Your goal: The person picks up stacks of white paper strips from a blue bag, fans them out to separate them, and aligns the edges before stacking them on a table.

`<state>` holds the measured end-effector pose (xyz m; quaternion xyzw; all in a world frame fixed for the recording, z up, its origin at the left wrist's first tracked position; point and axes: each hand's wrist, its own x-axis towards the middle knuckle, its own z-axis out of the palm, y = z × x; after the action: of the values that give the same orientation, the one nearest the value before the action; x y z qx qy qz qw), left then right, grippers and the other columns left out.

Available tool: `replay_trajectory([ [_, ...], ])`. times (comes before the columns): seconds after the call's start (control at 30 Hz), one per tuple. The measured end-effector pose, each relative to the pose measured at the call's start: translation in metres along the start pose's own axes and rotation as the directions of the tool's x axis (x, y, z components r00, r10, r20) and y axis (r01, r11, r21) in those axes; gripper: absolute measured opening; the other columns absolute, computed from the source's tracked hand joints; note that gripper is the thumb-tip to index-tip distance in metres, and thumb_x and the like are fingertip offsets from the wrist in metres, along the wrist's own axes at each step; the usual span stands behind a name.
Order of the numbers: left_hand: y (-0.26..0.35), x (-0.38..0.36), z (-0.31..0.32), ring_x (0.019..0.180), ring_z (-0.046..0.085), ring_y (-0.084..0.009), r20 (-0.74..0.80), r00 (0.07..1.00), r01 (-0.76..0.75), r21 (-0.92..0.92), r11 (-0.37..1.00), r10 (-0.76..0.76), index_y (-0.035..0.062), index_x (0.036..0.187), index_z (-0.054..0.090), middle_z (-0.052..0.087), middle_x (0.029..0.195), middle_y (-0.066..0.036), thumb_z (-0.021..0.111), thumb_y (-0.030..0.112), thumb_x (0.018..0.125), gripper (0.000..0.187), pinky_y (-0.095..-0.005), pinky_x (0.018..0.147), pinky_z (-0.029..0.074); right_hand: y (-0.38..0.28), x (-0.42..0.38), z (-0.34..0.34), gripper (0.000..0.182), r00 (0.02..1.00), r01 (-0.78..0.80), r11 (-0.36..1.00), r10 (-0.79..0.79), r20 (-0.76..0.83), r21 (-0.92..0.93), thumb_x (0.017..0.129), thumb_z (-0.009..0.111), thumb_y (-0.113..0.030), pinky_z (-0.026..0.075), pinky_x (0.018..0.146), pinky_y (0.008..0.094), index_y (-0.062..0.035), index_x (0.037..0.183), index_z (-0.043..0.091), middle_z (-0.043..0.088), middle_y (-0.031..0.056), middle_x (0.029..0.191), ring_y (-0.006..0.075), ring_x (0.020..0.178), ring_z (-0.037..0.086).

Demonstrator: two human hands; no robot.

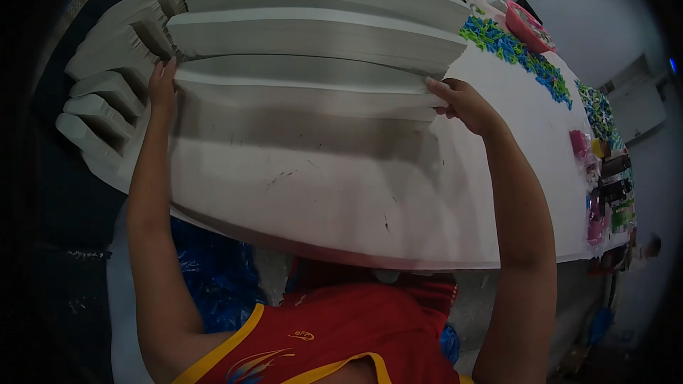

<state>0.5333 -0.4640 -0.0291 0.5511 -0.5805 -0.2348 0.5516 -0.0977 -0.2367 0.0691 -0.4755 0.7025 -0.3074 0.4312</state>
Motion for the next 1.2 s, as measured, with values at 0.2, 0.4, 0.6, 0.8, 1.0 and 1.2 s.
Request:
replay_trajectory([
  [0.2,0.0,-0.012,0.029,0.118,0.068,-0.0337,-0.417,0.907,0.047,0.242,0.969,0.06,-0.0006,0.124,0.073,0.076,0.124,-0.018,0.056,0.054,0.104,0.06,-0.0394,0.099,0.049,0.007,0.002,-0.003,0.075,0.971,0.221,0.868,-0.237,0.019,-0.445,0.073,0.093,-0.016,0.057,0.094,0.0353,0.006,0.138,0.063,0.075,0.0157,0.118,0.0241,0.105,0.072],
  [0.4,-0.042,0.023,0.041,0.12,0.066,-0.0297,-0.402,0.903,-0.018,-0.385,0.923,-0.151,-0.009,0.128,0.07,0.073,0.128,-0.02,0.05,0.053,0.107,0.068,-0.0367,0.107,0.045,0.01,0.004,-0.001,0.076,0.953,0.26,0.844,-0.302,-0.015,-0.469,0.067,0.094,-0.011,0.055,0.102,0.0362,0.0011,0.137,0.066,0.076,0.0165,0.122,0.0286,0.112,0.072],
  [0.6,-0.031,0.023,0.046,0.117,0.067,-0.0308,-0.441,0.881,0.03,-0.316,0.948,-0.174,-0.0105,0.124,0.071,0.074,0.125,-0.021,0.05,0.055,0.107,0.071,-0.0382,0.105,0.046,0.012,0.014,-0.005,0.074,0.954,0.262,0.816,-0.299,0.01,-0.515,0.066,0.094,-0.014,0.055,0.101,0.0376,0.0004,0.134,0.068,0.076,0.0171,0.119,0.0314,0.11,0.073],
  [0.8,-0.057,0.038,0.046,0.114,0.068,-0.0319,-0.453,0.88,-0.003,-0.31,0.951,-0.145,-0.0096,0.122,0.072,0.075,0.122,-0.021,0.051,0.057,0.105,0.072,-0.0399,0.103,0.048,-0.001,0.012,-0.006,0.074,0.965,0.244,0.799,-0.255,0.058,-0.55,0.067,0.096,-0.009,0.055,0.101,0.0357,0.0034,0.134,0.068,0.077,0.0163,0.121,0.0266,0.111,0.073],
  [1.0,-0.059,0.039,0.043,0.116,0.067,-0.0285,-0.402,0.902,-0.004,-0.373,0.928,-0.158,-0.0086,0.125,0.072,0.075,0.124,-0.018,0.054,0.055,0.105,0.069,-0.0375,0.105,0.046,-0.006,0.009,-0.007,0.073,0.969,0.232,0.791,-0.235,0.069,-0.566,0.068,0.096,-0.01,0.055,0.101,0.0359,0.0033,0.134,0.068,0.077,0.0168,0.12,0.0273,0.11,0.073],
  [1.2,-0.051,0.031,0.033,0.114,0.066,-0.0255,-0.328,0.94,-0.005,-0.301,0.954,-0.098,-0.0089,0.126,0.071,0.074,0.125,-0.016,0.053,0.047,0.108,0.061,-0.0348,0.105,0.045,0.007,0.014,-0.023,0.067,0.969,0.246,0.84,-0.21,0.128,-0.484,0.071,0.091,-0.008,0.055,0.101,0.0371,-0.0005,0.134,0.07,0.078,0.0167,0.118,0.0294,0.11,0.073],
])
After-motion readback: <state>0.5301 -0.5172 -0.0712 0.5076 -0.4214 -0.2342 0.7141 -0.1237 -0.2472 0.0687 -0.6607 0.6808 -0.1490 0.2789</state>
